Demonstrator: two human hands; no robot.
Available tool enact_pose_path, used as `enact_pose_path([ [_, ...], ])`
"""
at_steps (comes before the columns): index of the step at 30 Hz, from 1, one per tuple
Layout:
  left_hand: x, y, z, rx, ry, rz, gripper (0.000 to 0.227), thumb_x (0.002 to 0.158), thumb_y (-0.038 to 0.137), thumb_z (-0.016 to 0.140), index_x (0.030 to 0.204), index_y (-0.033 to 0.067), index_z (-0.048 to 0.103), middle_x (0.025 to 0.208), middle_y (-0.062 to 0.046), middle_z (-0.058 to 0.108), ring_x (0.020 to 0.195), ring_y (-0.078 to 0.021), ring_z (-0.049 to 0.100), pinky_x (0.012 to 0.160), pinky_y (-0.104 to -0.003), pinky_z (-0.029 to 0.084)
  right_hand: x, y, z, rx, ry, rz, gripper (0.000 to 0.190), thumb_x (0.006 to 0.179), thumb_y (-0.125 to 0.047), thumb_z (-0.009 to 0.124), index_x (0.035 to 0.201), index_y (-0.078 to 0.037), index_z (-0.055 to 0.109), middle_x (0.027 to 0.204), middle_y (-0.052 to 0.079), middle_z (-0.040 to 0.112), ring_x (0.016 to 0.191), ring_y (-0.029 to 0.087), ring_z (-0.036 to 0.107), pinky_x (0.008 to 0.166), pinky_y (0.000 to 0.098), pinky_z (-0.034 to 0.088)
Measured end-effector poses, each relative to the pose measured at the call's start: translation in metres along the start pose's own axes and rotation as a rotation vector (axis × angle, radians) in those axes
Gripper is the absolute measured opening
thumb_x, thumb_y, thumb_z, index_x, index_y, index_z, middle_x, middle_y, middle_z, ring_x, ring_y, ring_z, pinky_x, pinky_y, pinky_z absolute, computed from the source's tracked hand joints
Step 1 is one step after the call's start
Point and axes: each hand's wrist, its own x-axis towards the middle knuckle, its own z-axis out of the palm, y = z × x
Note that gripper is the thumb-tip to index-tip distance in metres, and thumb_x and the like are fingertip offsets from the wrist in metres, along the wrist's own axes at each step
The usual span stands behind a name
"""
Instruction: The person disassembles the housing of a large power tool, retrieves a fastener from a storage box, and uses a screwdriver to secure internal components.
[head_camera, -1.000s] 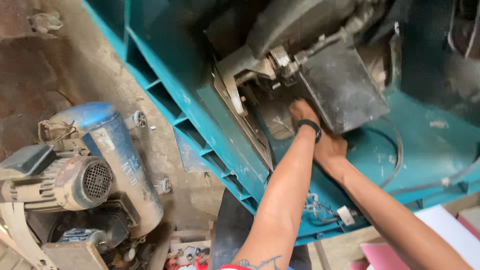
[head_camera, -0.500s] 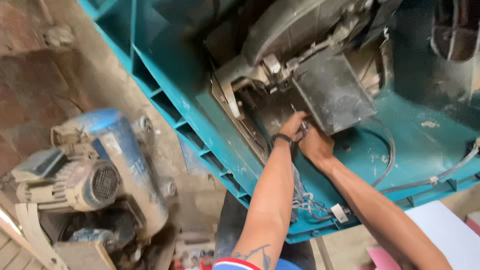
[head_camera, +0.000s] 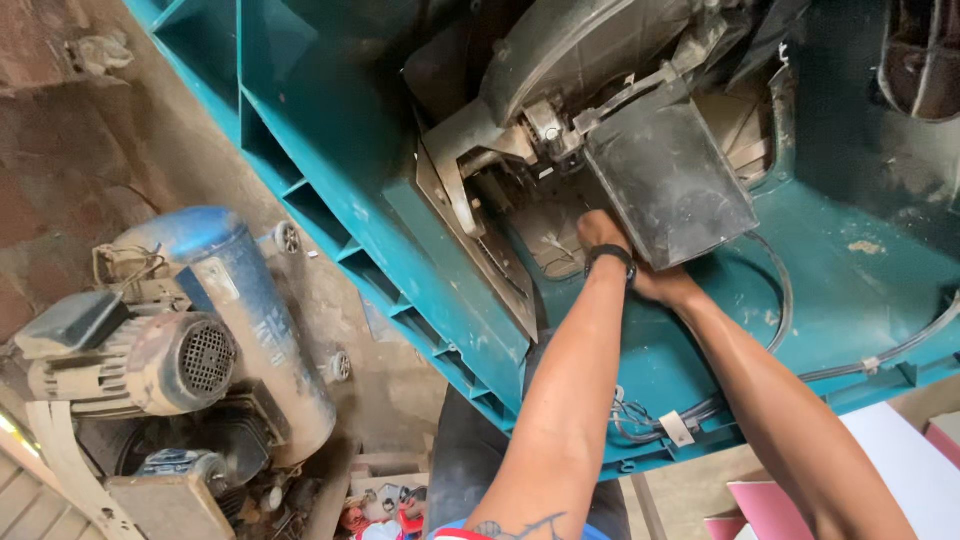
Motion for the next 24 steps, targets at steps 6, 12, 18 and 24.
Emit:
enact_pose_path([
  [6,0.01,-0.003,-0.001,0.44,-1.067,-0.419,0.038,0.089,0.003,0.054,0.121,-0.0054,0.071,0.13,-0.023,0.067,0.126,-0.0344,0.063,0.115,-0.044,0.043,0.027,0.056,0.036,-0.628,0.309,-0.61,0.025,0.098,-0.02,0.052,0.107,-0.001,0.067,0.09,0.025,0.068,0.097,0.045,0.07,0.086,0.0498,0.056],
  [12,-0.018,-0.014,-0.013,-0.126,-0.151,-0.09,0.056,0.088,0.029,0.042,0.128,-0.0028,0.064,0.116,-0.019,0.07,0.114,-0.0382,0.067,0.093,-0.052,0.056,0.004,0.052,0.059,-0.726,0.421,-0.348,0.047,0.09,-0.021,0.065,0.13,0.002,0.058,0.071,0.013,0.067,0.07,0.035,0.075,0.06,0.0488,0.062],
  [18,-0.015,-0.032,-0.019,-0.536,-0.333,-0.079,0.038,0.092,0.017,0.065,0.119,-0.0105,0.066,0.111,-0.016,0.061,0.097,-0.0259,0.061,0.081,-0.047,0.054,0.017,0.046,0.066,-0.485,0.173,0.109,0.03,0.085,-0.029,0.07,0.113,-0.018,0.073,0.102,0.012,0.078,0.105,0.033,0.075,0.084,0.0508,0.062],
  [24,-0.003,-0.044,-0.016,-0.003,-0.545,-0.039,0.023,0.067,0.016,0.068,0.081,-0.002,0.072,0.078,-0.016,0.063,0.076,-0.0304,0.064,0.065,-0.046,0.05,0.017,0.042,0.065,-0.308,0.132,0.065,0.026,0.091,-0.023,0.062,0.108,-0.01,0.076,0.098,0.017,0.078,0.099,0.041,0.075,0.08,0.0577,0.06],
])
